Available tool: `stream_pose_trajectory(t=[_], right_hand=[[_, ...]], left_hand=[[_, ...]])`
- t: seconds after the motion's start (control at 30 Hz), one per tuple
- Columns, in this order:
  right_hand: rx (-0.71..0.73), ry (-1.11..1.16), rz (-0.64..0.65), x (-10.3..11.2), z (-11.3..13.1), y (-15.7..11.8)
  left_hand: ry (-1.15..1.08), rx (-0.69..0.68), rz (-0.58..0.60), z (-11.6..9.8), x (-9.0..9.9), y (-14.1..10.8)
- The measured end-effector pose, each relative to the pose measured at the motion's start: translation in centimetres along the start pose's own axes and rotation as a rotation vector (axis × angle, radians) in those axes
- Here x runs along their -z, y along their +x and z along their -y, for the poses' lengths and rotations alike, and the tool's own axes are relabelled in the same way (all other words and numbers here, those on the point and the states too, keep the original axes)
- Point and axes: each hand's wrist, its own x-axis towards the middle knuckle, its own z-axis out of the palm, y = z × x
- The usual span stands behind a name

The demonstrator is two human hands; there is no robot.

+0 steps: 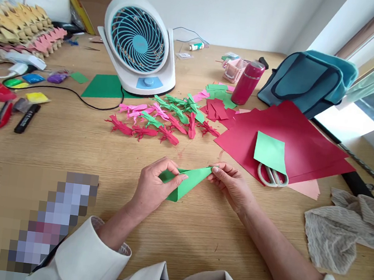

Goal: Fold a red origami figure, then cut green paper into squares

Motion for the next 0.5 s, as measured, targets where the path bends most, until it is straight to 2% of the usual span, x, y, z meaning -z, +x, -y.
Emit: stream_pose_trajectory(t=[0.5], right_hand=[[0.002,-0.022,-0.014,-0.19,0.16,-0.1]], left_hand=[[0.011,0.018,0.013,-0.05,0.15,0.14]])
